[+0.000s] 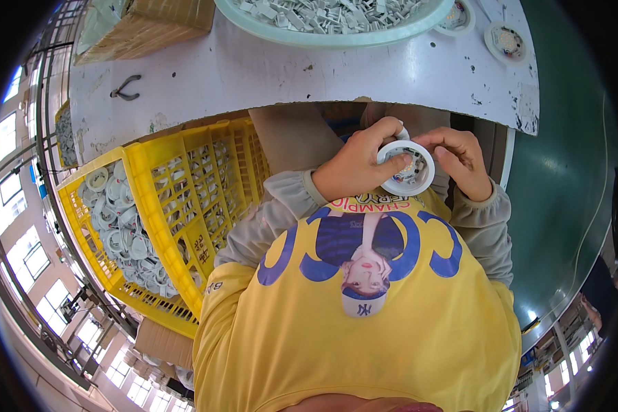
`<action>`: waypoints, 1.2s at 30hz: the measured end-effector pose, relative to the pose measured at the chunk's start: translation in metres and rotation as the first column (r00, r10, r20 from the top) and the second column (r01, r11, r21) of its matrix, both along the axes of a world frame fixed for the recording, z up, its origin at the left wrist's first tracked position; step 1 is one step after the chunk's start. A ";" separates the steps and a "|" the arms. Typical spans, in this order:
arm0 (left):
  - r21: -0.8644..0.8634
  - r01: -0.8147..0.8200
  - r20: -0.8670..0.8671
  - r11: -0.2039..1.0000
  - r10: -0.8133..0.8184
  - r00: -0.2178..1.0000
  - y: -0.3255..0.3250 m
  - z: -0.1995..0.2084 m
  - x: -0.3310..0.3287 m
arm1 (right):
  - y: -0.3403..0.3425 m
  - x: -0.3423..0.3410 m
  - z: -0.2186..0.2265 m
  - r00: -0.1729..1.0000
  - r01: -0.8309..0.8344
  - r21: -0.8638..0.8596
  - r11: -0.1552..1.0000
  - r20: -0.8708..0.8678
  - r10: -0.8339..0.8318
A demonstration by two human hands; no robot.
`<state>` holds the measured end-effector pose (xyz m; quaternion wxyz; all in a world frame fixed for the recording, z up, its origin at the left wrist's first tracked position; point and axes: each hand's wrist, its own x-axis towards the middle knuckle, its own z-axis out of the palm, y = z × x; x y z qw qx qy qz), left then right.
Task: The person assembles light fixtures by taking components from a conveyor belt, picking small plastic clips from a bowl, and inserting the clips into the lamp housings by hand.
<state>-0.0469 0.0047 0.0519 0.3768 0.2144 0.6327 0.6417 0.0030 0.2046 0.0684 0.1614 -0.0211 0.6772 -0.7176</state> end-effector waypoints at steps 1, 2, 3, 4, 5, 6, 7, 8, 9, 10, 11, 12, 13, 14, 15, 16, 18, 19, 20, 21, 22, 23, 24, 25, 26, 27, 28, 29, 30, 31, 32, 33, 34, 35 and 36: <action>0.000 0.001 0.001 1.000 -0.001 1.000 0.000 -0.001 0.000 | 0.001 0.000 0.000 1.000 -0.021 -0.082 0.996 -0.004 0.021; -0.017 0.001 -0.019 1.000 -0.001 1.000 -0.001 -0.002 0.000 | -0.002 0.001 0.001 1.000 -0.020 -0.082 0.996 -0.003 0.019; -0.033 0.000 -0.038 0.999 -0.002 0.999 -0.001 -0.003 0.000 | -0.006 0.001 0.002 0.999 0.032 -0.057 0.998 -0.009 -0.033; -0.033 0.001 -0.038 0.999 -0.003 0.999 -0.001 -0.004 0.000 | -0.008 0.002 0.002 0.996 0.083 -0.032 0.996 -0.017 -0.084; -0.012 -0.002 -0.026 1.000 0.002 1.000 -0.001 -0.005 0.001 | -0.007 0.002 0.003 0.996 0.085 -0.032 0.996 -0.017 -0.085; 0.010 -0.005 -0.013 1.000 0.005 1.000 -0.001 -0.005 0.001 | -0.006 0.001 0.003 0.999 0.045 -0.008 0.999 -0.017 -0.045; 0.010 -0.003 -0.012 1.000 0.003 1.000 -0.001 -0.005 0.002 | -0.006 0.000 0.004 1.000 0.005 0.017 1.000 -0.016 -0.005; 0.004 -0.008 -0.026 1.000 0.008 1.000 -0.001 -0.006 0.002 | -0.005 -0.001 0.005 1.000 0.008 0.018 1.000 -0.015 -0.008; -0.002 -0.012 -0.040 1.000 0.012 0.999 -0.001 -0.006 0.002 | -0.004 -0.003 0.006 0.998 -0.056 0.117 0.992 -0.030 0.060; 0.000 -0.008 -0.039 1.000 0.008 0.999 -0.001 -0.006 0.003 | -0.003 -0.004 0.007 0.991 -0.117 0.217 0.969 -0.037 0.128; -0.020 0.002 -0.054 1.000 -0.003 0.999 -0.001 -0.006 0.003 | -0.005 -0.005 0.007 0.992 -0.114 0.219 0.969 -0.036 0.124; -0.039 0.012 -0.070 0.999 -0.015 0.997 -0.001 -0.006 0.003 | -0.008 -0.007 0.008 0.988 -0.122 0.260 0.958 -0.055 0.141; -0.036 0.014 -0.068 0.999 -0.016 0.998 -0.001 -0.006 0.003 | -0.010 -0.008 0.009 0.984 -0.132 0.301 0.945 -0.074 0.161; -0.030 0.000 -0.077 1.000 -0.003 0.997 -0.001 -0.006 0.003 | -0.011 -0.009 0.011 0.985 -0.131 0.303 0.944 -0.072 0.159; -0.023 -0.013 -0.086 1.000 0.011 0.996 -0.001 -0.007 0.004 | -0.011 -0.010 0.013 0.983 -0.172 0.351 0.920 0.002 0.183; -0.022 -0.012 -0.086 1.000 0.010 0.996 -0.001 -0.007 0.004 | -0.012 -0.010 0.015 0.976 -0.215 0.393 0.894 0.075 0.202; 0.006 -0.016 -0.005 1.000 0.016 1.000 -0.001 -0.006 0.005 | -0.013 -0.012 0.017 0.977 -0.212 0.382 0.899 0.069 0.201; 0.007 -0.015 -0.004 1.000 0.015 1.000 -0.001 -0.006 0.005 | -0.014 -0.011 0.017 0.978 -0.210 0.371 0.905 0.064 0.201; 0.007 -0.010 -0.013 1.000 0.010 1.000 -0.001 -0.006 0.006 | -0.013 -0.011 0.016 0.978 -0.210 0.371 0.905 0.064 0.200; 0.006 -0.005 -0.022 1.000 0.005 1.000 -0.001 -0.006 0.006 | -0.012 -0.010 0.014 0.978 -0.208 0.379 0.902 0.064 0.199; 0.006 -0.003 -0.022 1.000 0.003 1.000 -0.001 -0.005 0.005 | -0.012 -0.009 0.012 0.978 -0.206 0.386 0.899 0.063 0.197; 0.028 0.042 0.032 0.999 -0.043 0.999 -0.003 -0.004 0.004 | -0.012 -0.008 0.010 0.979 -0.204 0.386 0.900 0.063 0.196; 0.052 0.086 0.085 0.995 -0.090 0.992 -0.004 -0.003 0.003 | -0.013 -0.006 0.008 0.987 -0.151 0.357 0.922 0.000 0.162; 0.051 0.086 0.084 0.995 -0.090 0.992 -0.006 -0.004 0.002 | -0.014 -0.006 0.007 0.990 -0.100 0.323 0.941 -0.062 0.126; 0.053 0.119 0.039 0.992 -0.121 0.992 -0.008 -0.005 0.001 | -0.014 -0.006 0.008 0.990 -0.099 0.323 0.941 -0.062 0.126; 0.054 0.151 -0.005 0.987 -0.151 0.989 -0.009 -0.007 0.000 | -0.014 -0.006 0.009 0.989 -0.106 0.343 0.933 -0.056 0.133; 0.054 0.152 -0.005 0.987 -0.152 0.988 -0.009 -0.009 0.000 | -0.014 -0.006 0.010 0.989 -0.113 0.363 0.925 -0.050 0.141; 0.031 0.148 -0.088 0.988 -0.145 0.985 -0.010 -0.011 -0.001 | -0.014 -0.006 0.009 0.989 -0.113 0.363 0.925 -0.050 0.140; 0.008 0.143 -0.170 0.990 -0.140 0.976 -0.010 -0.012 -0.001 | -0.015 -0.007 0.009 0.989 -0.112 0.368 0.923 -0.051 0.140; 0.008 0.143 -0.169 0.990 -0.139 0.976 -0.009 -0.012 0.000 | -0.015 -0.007 0.009 0.989 -0.112 0.372 0.921 -0.051 0.141; 0.009 0.143 -0.162 0.990 -0.140 0.977 -0.009 -0.012 0.000 | -0.016 -0.007 0.009 0.989 -0.112 0.372 0.921 -0.051 0.141; 0.011 0.143 -0.155 0.990 -0.140 0.978 -0.008 -0.011 0.001 | -0.016 -0.007 0.009 0.988 -0.113 0.381 0.918 -0.052 0.143; 0.011 0.143 -0.155 0.990 -0.140 0.978 -0.006 -0.010 0.001 | -0.016 -0.007 0.009 0.988 -0.113 0.390 0.914 -0.052 0.144; 0.027 0.090 -0.186 0.996 -0.084 0.979 -0.004 -0.007 0.002 | -0.016 -0.007 0.009 0.988 -0.112 0.390 0.914 -0.052 0.144; 0.045 0.038 -0.215 0.998 -0.027 0.976 -0.003 -0.006 0.002 | -0.017 -0.006 0.008 0.989 -0.109 0.381 0.918 -0.051 0.139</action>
